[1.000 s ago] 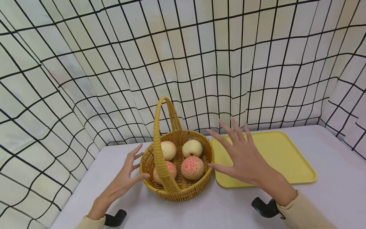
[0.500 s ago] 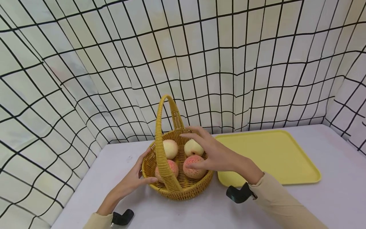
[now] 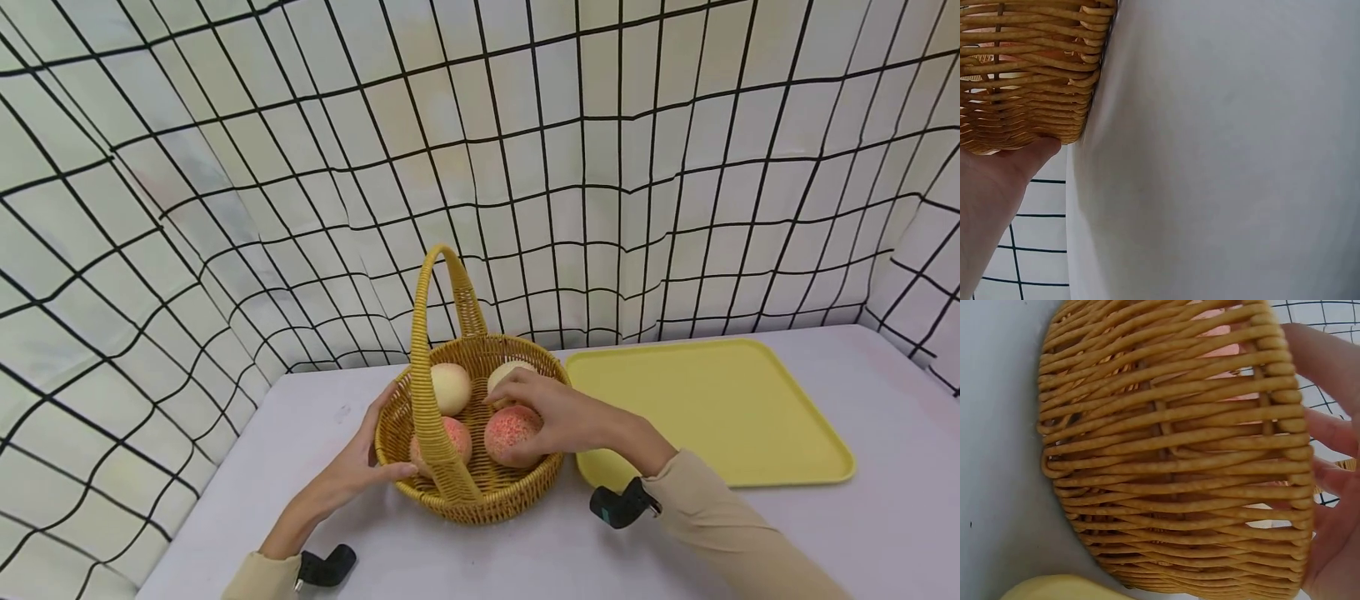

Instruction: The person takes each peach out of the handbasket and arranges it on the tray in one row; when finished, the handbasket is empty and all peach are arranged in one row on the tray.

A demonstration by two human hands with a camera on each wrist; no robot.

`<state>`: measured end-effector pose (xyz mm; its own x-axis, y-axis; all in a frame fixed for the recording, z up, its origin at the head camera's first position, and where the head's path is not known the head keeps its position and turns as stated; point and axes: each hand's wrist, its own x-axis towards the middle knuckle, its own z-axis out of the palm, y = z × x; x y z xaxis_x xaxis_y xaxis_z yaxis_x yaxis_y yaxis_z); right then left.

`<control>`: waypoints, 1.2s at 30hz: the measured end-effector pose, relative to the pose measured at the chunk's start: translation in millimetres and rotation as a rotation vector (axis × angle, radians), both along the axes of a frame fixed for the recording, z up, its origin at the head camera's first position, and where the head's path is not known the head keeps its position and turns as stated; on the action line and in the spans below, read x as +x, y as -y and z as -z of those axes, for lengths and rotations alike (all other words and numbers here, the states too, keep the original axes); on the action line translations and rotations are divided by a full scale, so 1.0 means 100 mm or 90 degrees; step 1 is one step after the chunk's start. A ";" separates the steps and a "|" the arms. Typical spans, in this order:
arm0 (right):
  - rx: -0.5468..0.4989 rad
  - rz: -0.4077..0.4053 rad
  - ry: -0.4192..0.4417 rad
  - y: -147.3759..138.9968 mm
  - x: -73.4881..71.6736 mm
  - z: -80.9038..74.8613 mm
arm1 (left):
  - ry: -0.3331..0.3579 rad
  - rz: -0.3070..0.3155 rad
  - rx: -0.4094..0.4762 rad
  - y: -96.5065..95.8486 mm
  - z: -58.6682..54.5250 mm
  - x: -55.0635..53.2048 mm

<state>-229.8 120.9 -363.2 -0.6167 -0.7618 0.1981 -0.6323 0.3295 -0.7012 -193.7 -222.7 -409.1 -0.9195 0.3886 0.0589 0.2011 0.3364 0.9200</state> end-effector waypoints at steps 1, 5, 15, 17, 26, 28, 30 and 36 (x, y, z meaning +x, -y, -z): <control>0.005 -0.001 -0.002 0.00 -0.01 0.01 | -0.002 0.000 -0.002 0.00 0.00 0.00; 0.040 -0.008 -0.020 0.03 -0.03 0.01 | -0.004 0.001 -0.002 -0.01 0.00 0.00; 0.105 -0.060 -0.068 0.09 -0.10 -0.02 | 0.005 -0.007 -0.006 -0.01 -0.01 -0.01; 0.110 -0.073 -0.067 0.11 -0.11 -0.03 | 0.005 -0.007 -0.005 0.00 -0.02 -0.01; 0.114 -0.053 -0.090 0.18 -0.09 -0.01 | 0.009 -0.007 -0.011 0.01 -0.04 -0.02; 0.096 -0.033 -0.108 0.17 -0.07 0.00 | 0.013 -0.009 -0.015 0.01 -0.03 -0.02; 0.071 -0.010 -0.124 0.16 -0.05 0.01 | 0.016 -0.010 -0.015 0.01 -0.03 -0.02; -0.065 0.045 -0.143 -0.04 0.01 -0.07 | 0.021 -0.013 -0.011 0.01 0.01 -0.02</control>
<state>-229.0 125.2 -356.2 -0.5999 -0.6871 0.4098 -0.7540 0.3142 -0.5769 -195.2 -224.1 -410.6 -0.9283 0.3711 0.0221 0.1640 0.3555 0.9202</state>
